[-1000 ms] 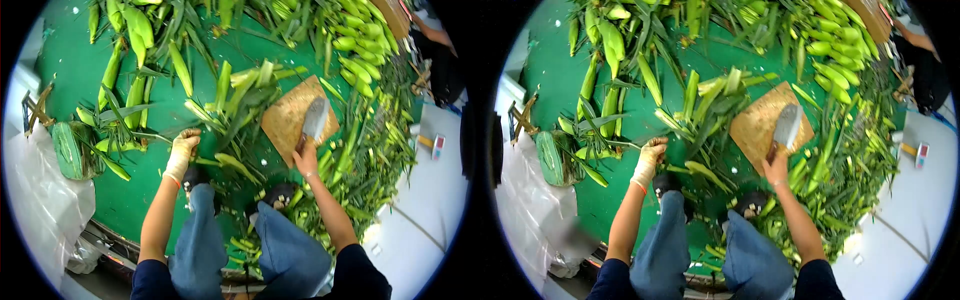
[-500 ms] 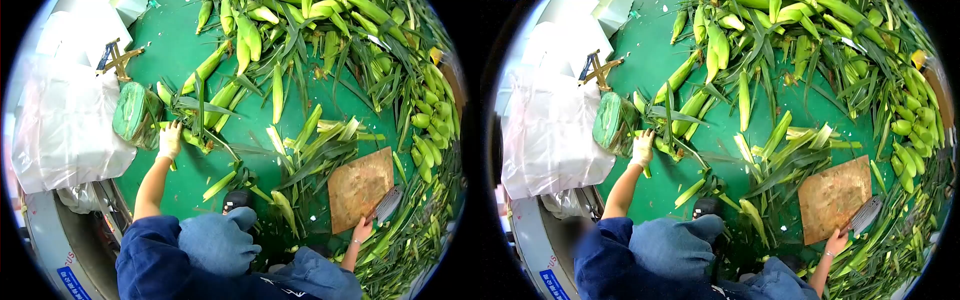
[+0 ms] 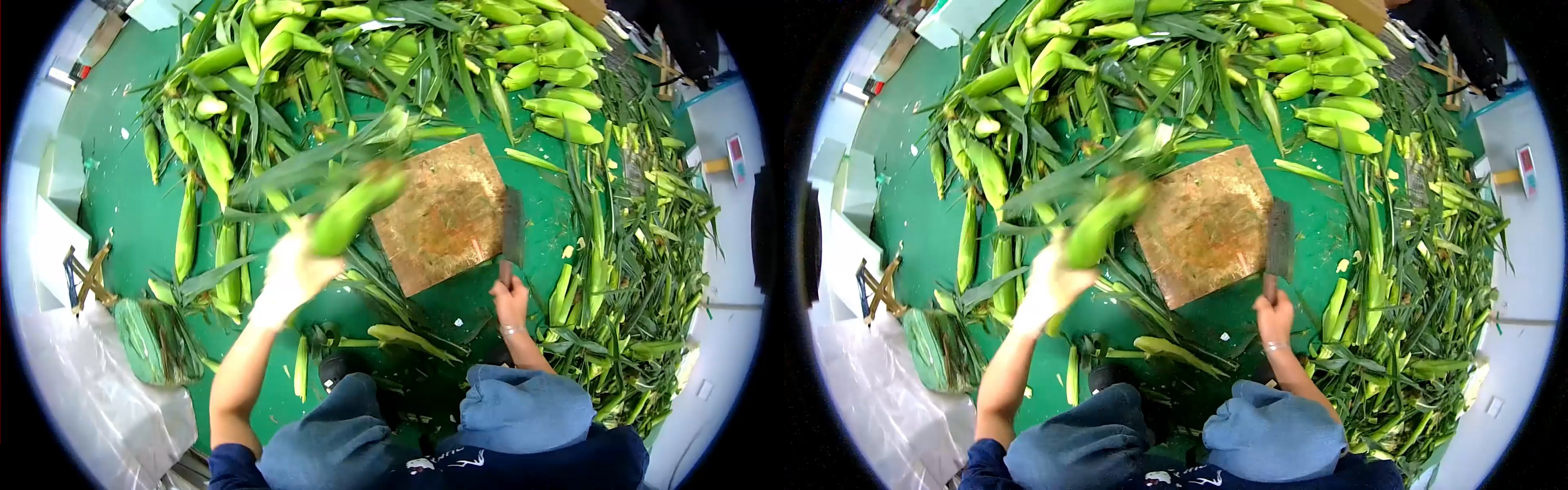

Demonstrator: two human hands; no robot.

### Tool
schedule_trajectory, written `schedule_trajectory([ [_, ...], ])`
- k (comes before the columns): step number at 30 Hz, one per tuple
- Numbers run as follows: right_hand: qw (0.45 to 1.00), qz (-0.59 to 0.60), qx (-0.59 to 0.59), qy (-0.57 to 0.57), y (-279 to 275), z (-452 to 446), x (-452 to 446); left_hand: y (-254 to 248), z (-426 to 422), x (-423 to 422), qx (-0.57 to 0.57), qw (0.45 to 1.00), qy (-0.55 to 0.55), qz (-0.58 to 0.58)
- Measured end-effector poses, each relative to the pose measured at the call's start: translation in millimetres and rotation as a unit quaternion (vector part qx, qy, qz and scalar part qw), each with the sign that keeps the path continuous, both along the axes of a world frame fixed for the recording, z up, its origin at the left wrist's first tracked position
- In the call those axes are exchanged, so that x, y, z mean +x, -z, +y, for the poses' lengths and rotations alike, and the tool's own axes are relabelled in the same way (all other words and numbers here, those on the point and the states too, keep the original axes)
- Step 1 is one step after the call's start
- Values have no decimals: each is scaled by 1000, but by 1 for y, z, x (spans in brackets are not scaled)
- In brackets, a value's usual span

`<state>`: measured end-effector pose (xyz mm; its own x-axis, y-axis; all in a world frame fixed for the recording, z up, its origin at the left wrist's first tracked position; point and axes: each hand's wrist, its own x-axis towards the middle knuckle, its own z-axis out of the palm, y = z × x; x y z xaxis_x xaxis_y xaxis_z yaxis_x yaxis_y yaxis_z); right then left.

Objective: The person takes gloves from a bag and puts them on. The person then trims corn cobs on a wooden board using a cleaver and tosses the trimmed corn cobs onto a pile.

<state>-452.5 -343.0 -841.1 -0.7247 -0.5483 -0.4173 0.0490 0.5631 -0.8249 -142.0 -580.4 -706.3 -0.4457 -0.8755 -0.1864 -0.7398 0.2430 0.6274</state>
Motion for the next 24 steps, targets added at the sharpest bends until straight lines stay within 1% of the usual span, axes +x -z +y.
schedule_trajectory([
  [1,999,37,38,-6,-34,-3,0,-9,-16,-43,88,994,51,39],
  [2,997,74,-17,-4,-48,0,1,13,-27,-73,147,977,86,129],
  [3,991,111,-70,-5,-62,3,3,26,-38,-97,265,957,105,50],
  [4,992,115,-52,-27,-60,18,-4,48,-43,-116,299,943,143,25],
  [5,991,119,-34,-49,-57,34,-11,90,-36,-119,221,962,157,45],
  [6,988,113,31,-96,-48,48,-23,94,-27,-122,169,971,164,-32],
  [7,976,177,13,-129,-63,44,-20,96,-18,-126,121,972,171,-110],
  [8,978,173,8,-119,-79,34,-11,72,-10,-132,110,969,160,-154],
  [10,968,169,-24,-182,-68,26,-1,73,0,-127,72,964,172,-190],
  [11,959,159,-40,-230,-70,17,1,74,2,-124,60,953,181,-236],
  [12,951,158,-43,-264,-70,6,2,74,6,-122,60,953,178,-237],
  [13,945,154,-33,-286,-65,-5,2,74,10,-119,32,956,164,-239],
  [14,941,154,8,-302,-58,-16,1,75,14,-114,6,958,151,-243],
  [15,934,154,48,-319,-51,-27,1,83,18,-107,-47,957,153,-244],
  [16,935,149,59,-318,-52,-35,-2,92,26,-100,-127,966,138,-180],
  [17,935,143,69,-316,-53,-43,-5,92,34,-100,-179,957,128,-188],
  [18,936,138,80,-314,-58,-54,-7,92,41,-102,-230,946,119,-196],
  [19,936,135,75,-318,-70,-60,-9,95,45,-103,-249,934,133,-217],
  [20,936,129,70,-321,-87,-68,-6,92,45,-104,-278,927,156,-198],
  [22,942,163,-31,-292,-121,-86,2,98,41,-104,-255,922,186,-224],
  [23,939,180,-115,-268,-134,-95,5,95,37,-105,-234,932,190,-203],
  [24,938,174,-160,-254,-138,-97,7,90,33,-107,-213,940,194,-182],
])
